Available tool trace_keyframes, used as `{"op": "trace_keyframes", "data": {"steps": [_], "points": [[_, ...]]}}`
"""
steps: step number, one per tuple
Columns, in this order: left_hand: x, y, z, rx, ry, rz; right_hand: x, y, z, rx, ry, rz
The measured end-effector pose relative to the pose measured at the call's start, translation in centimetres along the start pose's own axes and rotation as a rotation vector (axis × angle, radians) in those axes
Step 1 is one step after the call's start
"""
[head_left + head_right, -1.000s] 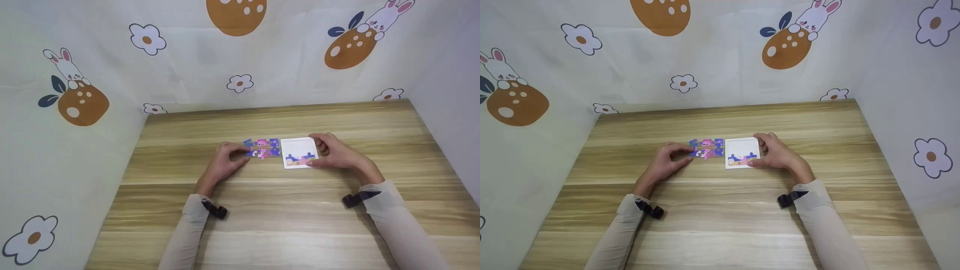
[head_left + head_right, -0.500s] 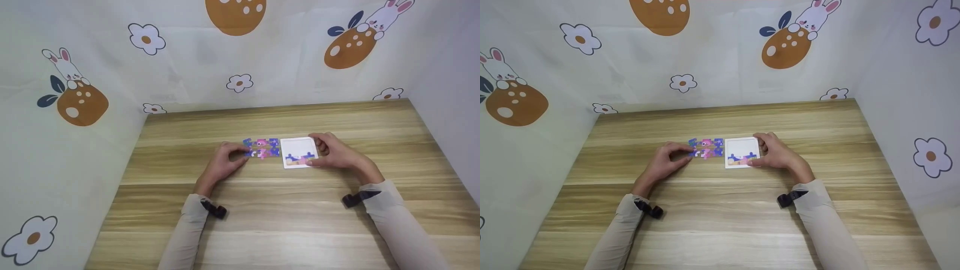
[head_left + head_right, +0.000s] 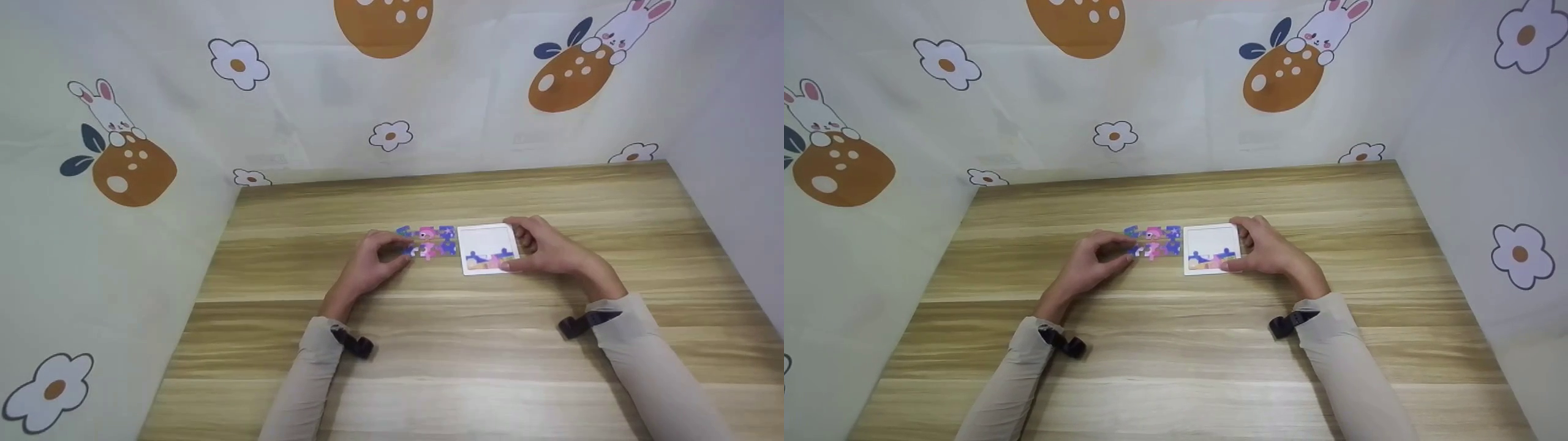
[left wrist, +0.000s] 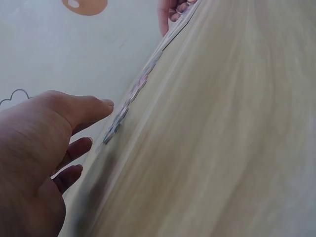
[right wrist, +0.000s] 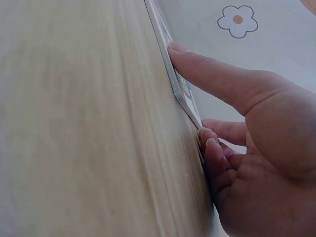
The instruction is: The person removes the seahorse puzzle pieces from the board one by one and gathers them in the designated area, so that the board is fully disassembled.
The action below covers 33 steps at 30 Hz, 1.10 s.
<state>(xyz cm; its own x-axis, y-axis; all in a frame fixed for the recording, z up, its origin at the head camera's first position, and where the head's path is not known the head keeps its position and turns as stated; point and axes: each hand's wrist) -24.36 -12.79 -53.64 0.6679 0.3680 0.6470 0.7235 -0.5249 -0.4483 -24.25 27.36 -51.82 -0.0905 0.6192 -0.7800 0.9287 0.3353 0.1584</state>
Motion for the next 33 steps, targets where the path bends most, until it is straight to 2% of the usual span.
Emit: {"op": "trace_keyframes", "data": {"steps": [8,11,15,19,23,26,33], "points": [[2.6,-1.3,2.4,-0.071,0.04,0.039,0.0,0.0,-0.1,-0.006,0.019,0.011],[3.7,-2.1,3.5,-0.103,0.055,0.086,0.0,-0.1,-0.1,-0.009,0.045,0.03],[5.0,-3.3,5.3,-0.177,0.039,0.163,0.0,0.1,0.0,-0.011,0.079,0.072],[6.2,-4.5,7.0,-0.241,0.023,0.212,-0.2,0.4,-0.1,-0.017,0.07,0.101],[7.2,-5.6,8.3,-0.249,0.015,0.2,-0.2,0.6,-0.1,-0.016,0.057,0.106],[7.5,-6.3,9.2,-0.247,0.006,0.167,-0.2,0.7,-0.1,-0.024,0.056,0.121],[7.7,-7.5,10.8,-0.24,0.079,0.09,-0.3,0.9,-0.2,-0.043,0.06,0.15]]}}
Point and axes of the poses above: each hand's wrist, its own y-axis away from the middle knuckle, its own z-axis out of the palm, x = y × z, and after that the axes turned 15 degrees about z, right-handed
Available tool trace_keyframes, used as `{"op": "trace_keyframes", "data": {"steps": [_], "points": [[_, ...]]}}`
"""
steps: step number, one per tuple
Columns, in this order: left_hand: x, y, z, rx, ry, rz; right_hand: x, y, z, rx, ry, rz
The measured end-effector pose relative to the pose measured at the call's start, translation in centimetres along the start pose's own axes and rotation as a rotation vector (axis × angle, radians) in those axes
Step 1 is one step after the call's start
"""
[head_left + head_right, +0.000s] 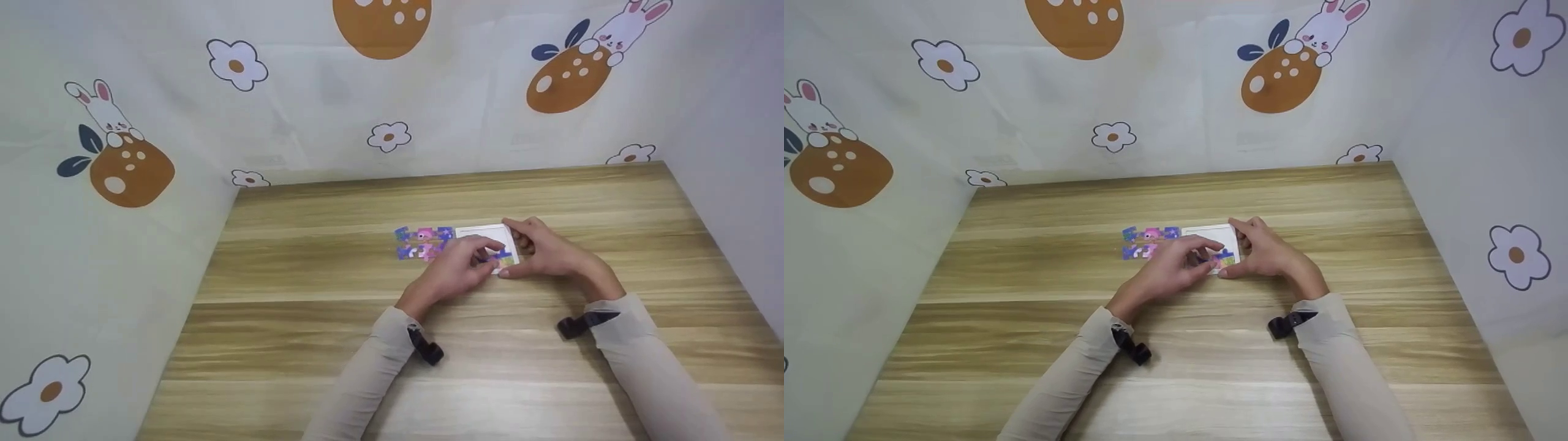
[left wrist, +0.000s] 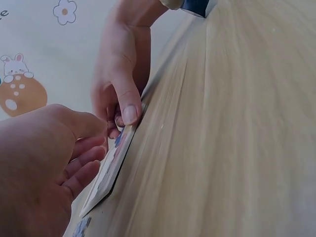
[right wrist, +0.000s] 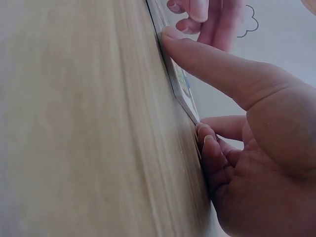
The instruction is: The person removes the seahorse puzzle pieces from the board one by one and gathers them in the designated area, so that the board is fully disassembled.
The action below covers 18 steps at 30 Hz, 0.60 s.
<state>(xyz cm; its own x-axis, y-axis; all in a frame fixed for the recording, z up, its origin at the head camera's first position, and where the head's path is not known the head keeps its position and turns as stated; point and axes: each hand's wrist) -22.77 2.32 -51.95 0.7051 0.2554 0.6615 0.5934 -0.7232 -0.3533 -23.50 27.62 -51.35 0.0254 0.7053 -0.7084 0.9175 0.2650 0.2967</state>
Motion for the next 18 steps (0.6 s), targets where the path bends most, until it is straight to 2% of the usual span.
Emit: {"op": "trace_keyframes", "data": {"steps": [4,9,18], "points": [[-0.4,-0.5,0.7,0.025,-0.002,-0.014,0.0,0.0,0.0,-0.003,-0.01,0.001],[-0.9,-0.3,1.3,0.034,0.007,-0.022,-0.1,0.0,0.1,-0.018,-0.048,0.01],[-0.9,-0.1,1.6,0.039,-0.008,-0.003,0.0,-0.1,0.0,-0.011,-0.023,-0.002]]}}
Point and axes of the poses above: each hand's wrist, its own y-axis away from the middle knuckle, its own z-axis out of the palm, x = y × z, and after that the axes turned 15 degrees about z, right-handed
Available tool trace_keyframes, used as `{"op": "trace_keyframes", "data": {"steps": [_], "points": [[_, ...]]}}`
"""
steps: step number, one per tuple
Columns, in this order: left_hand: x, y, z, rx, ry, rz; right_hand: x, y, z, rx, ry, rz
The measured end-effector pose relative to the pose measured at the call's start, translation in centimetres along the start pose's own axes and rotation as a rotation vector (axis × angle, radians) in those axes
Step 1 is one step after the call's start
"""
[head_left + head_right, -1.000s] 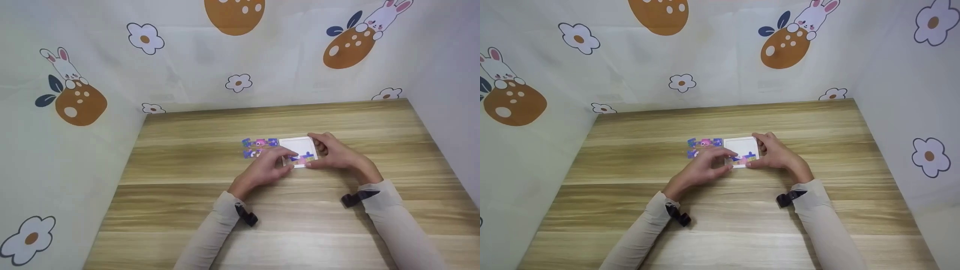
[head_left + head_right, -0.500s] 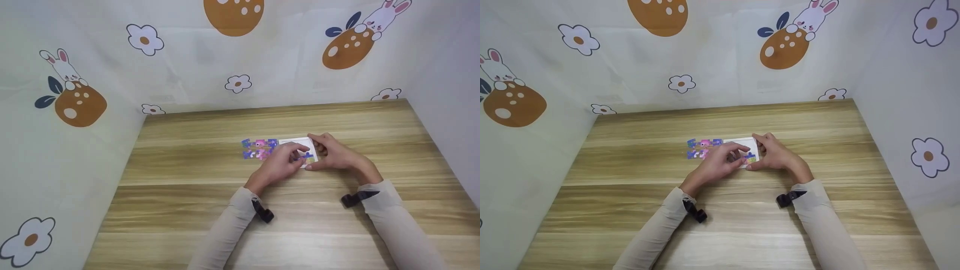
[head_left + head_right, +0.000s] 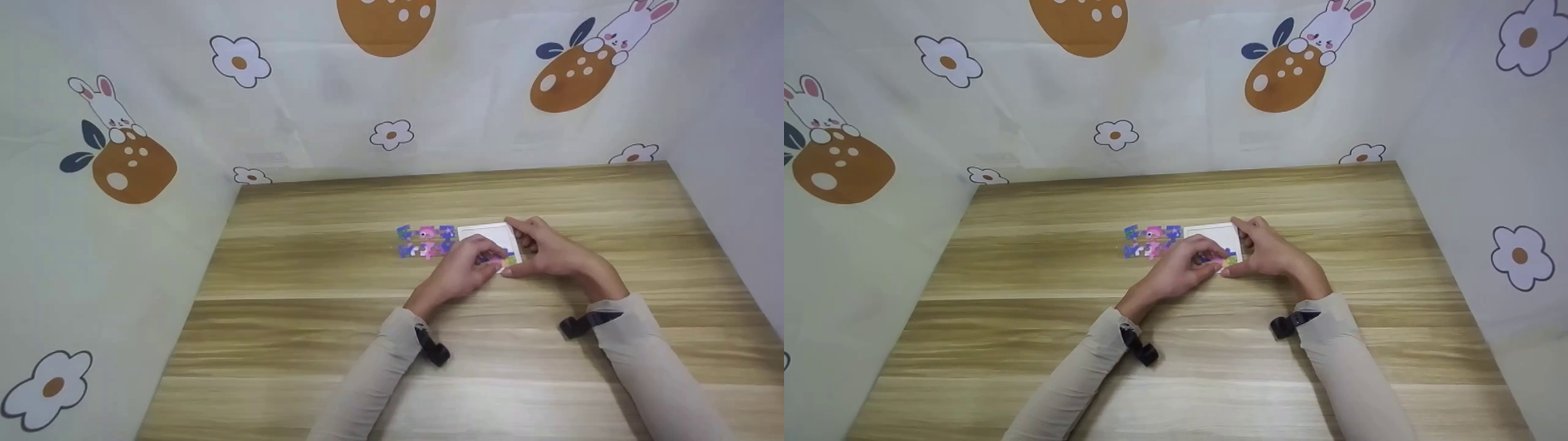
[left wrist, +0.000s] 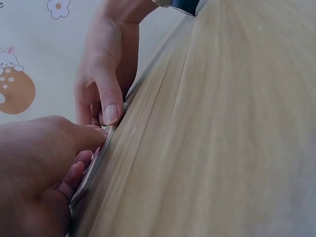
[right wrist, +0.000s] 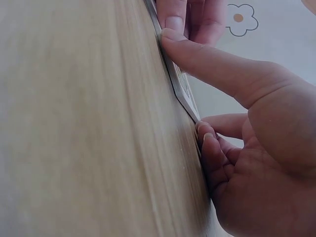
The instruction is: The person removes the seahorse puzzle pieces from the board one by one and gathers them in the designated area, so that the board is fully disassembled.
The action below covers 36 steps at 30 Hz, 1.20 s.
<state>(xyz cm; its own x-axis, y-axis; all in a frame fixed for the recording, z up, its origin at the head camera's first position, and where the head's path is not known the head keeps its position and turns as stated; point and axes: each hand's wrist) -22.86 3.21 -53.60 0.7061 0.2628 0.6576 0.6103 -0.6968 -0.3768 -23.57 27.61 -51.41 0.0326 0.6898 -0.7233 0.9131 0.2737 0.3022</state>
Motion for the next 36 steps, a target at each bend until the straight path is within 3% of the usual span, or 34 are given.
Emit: {"op": "trace_keyframes", "data": {"steps": [10,23,31,36], "points": [[0.31,-0.16,0.21,0.052,0.014,-0.057,0.06,-0.18,-0.05,0.008,0.005,-0.016],[0.12,0.09,0.32,0.02,-0.031,-0.032,0.29,-0.19,-0.03,0.01,0.013,-0.024],[0.24,0.15,0.61,0.053,-0.069,-0.026,0.24,-0.21,0.12,0.013,-0.022,-0.083],[0.13,0.13,0.81,0.071,-0.089,-0.033,0.21,-0.13,0.23,0.027,-0.017,-0.072]]}}
Point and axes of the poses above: each hand's wrist, its own y-axis away from the middle knuckle, its own z-axis out of the palm, x = y × z, and after that the axes turned 15 degrees about z, right-handed
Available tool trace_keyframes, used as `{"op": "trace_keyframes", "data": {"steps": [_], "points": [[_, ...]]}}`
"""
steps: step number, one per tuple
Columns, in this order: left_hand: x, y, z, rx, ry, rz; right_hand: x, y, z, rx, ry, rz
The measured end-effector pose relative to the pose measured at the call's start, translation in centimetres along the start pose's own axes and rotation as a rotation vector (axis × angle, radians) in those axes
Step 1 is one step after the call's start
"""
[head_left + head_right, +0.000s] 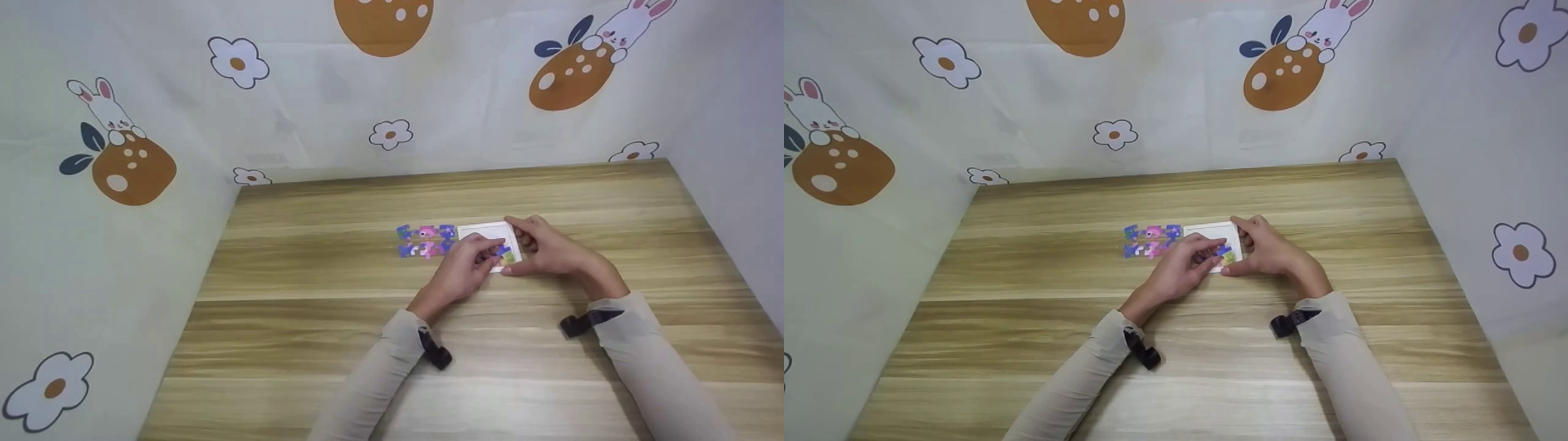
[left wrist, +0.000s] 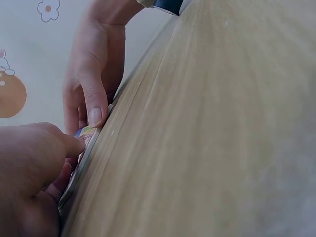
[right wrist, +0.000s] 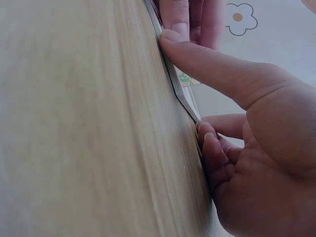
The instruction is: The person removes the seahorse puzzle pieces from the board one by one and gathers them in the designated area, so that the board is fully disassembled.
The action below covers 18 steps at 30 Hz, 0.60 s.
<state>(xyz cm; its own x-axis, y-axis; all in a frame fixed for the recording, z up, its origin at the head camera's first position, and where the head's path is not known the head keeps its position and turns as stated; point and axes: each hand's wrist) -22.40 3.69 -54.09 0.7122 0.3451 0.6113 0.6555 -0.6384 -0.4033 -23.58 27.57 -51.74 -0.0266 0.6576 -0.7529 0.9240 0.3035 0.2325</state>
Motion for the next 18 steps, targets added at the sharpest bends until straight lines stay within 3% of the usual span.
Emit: {"op": "trace_keyframes", "data": {"steps": [9,18], "points": [[-0.12,0.02,0.1,0.024,0.029,0.0,0.07,-0.01,-0.15,-0.008,0.009,0.036],[-0.05,0.4,-0.32,0.124,0.037,0.007,-0.14,0.14,-0.2,-0.022,0.008,0.052]]}}
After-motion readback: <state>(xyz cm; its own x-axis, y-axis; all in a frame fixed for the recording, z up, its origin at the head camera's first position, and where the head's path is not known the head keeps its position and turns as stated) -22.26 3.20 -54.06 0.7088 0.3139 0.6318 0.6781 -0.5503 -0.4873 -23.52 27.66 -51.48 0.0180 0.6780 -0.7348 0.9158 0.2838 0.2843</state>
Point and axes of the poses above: each hand's wrist, its own y-axis away from the middle knuckle, its own z-axis out of the palm, x = y × z, and after that the axes turned 15 degrees about z, right-handed
